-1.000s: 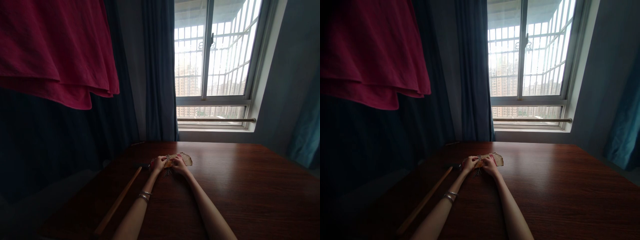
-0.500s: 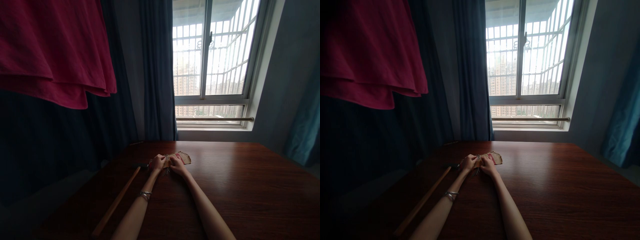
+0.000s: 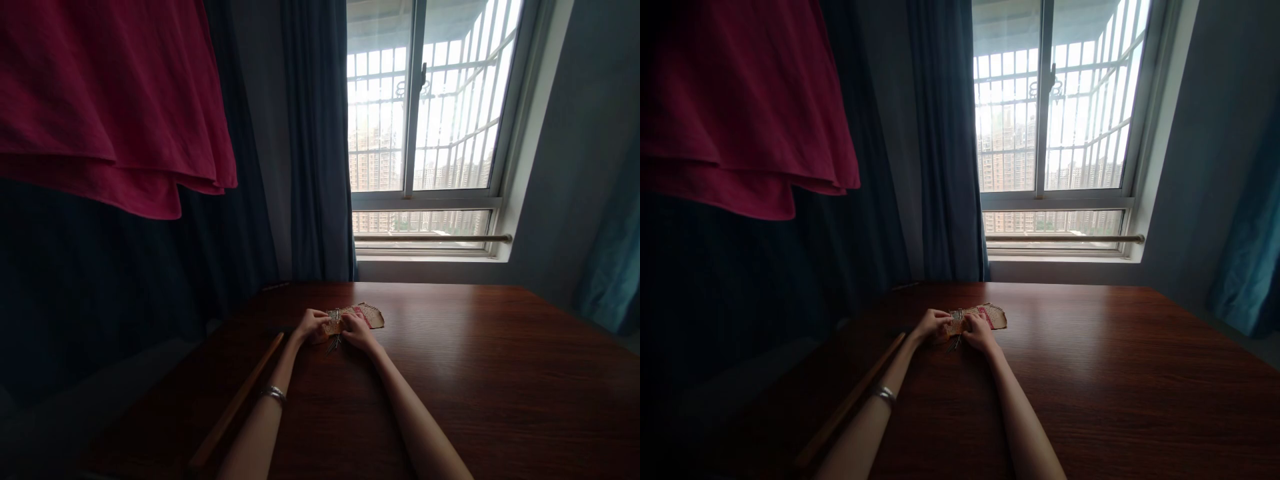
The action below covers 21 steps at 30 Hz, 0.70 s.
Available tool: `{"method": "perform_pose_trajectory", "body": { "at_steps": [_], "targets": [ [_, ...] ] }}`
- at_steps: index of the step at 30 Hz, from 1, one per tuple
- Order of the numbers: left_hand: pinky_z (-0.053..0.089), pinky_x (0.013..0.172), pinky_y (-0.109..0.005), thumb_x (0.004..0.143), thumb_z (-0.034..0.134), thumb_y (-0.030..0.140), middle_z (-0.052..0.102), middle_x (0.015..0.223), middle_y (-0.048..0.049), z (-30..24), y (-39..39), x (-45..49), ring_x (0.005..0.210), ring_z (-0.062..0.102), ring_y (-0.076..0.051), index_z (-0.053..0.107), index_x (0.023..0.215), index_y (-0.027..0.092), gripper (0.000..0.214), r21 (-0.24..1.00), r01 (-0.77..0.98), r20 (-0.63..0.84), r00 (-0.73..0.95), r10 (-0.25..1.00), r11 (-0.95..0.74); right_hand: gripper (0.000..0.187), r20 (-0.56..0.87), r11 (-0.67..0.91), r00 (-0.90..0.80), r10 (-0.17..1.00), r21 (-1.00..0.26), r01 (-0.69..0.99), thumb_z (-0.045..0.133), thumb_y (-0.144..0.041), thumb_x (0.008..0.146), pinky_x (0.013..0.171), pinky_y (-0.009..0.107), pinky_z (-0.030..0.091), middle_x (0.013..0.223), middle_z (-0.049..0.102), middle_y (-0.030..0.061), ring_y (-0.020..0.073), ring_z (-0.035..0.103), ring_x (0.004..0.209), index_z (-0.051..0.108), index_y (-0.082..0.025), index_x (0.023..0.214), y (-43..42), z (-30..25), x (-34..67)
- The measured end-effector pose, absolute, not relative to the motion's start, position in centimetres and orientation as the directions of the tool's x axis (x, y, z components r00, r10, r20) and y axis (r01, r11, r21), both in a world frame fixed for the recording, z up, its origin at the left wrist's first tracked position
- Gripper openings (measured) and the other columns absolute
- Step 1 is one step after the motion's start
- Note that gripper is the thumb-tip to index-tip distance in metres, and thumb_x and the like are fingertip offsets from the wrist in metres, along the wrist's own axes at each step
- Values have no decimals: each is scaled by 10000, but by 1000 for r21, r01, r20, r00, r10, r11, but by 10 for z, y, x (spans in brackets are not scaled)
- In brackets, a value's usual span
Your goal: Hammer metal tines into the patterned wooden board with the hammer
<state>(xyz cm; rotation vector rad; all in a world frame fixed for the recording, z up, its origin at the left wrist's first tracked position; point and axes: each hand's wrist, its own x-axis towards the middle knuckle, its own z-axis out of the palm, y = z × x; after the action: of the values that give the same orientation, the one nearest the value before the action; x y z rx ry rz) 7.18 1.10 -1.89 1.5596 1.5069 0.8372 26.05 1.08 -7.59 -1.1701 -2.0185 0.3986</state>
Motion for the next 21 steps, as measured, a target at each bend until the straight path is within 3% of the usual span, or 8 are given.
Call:
{"method": "perform_pose_trajectory", "body": {
  "at_steps": [4,8,13,16,19,21],
  "targets": [
    [311,383,-174,559,733,363,577,493,4,-6,-3,60,398,457,-72,709,741,104,318,780,624,-262,385,885,-41,507,457,536,-297,838,-590,604,589,-154,641,951,341,356,1171,605,65,249,440,1120,599,-202,1146,10,-75,260],
    [275,379,-167,534,730,360,579,514,3,-8,-5,60,406,435,-61,708,693,119,289,710,699,-295,399,868,-81,517,459,538,-298,837,-590,602,599,-156,633,956,341,355,1173,605,69,245,443,1121,599,-194,1149,12,-76,259],
    [266,382,-176,564,715,425,585,524,-5,-13,1,60,403,428,-63,694,654,107,331,714,690,-240,402,884,-119,515,462,540,-296,836,-593,597,593,-149,635,951,345,357,1177,602,80,244,448,1114,598,-185,1148,12,-77,260],
    [355,442,-193,606,697,391,623,564,-26,-18,11,61,479,519,-104,699,676,104,296,735,660,-76,313,947,-159,502,465,541,-294,835,-596,593,589,-150,638,935,346,367,1156,612,80,247,454,1097,601,-183,1138,12,-77,260],
    [462,604,-224,647,672,278,694,735,-63,-30,24,67,689,624,-161,709,755,115,199,763,600,196,138,971,-240,491,473,546,-291,831,-597,588,583,-150,642,920,348,375,1127,625,77,246,464,1071,601,-185,1132,12,-76,260],
    [483,689,-241,680,645,231,707,819,-75,-42,32,73,770,642,-172,707,812,124,180,782,573,274,40,961,-247,486,481,550,-289,828,-596,585,577,-140,642,916,342,377,1112,630,75,242,469,1060,603,-186,1125,12,-76,259]
  ]
}}
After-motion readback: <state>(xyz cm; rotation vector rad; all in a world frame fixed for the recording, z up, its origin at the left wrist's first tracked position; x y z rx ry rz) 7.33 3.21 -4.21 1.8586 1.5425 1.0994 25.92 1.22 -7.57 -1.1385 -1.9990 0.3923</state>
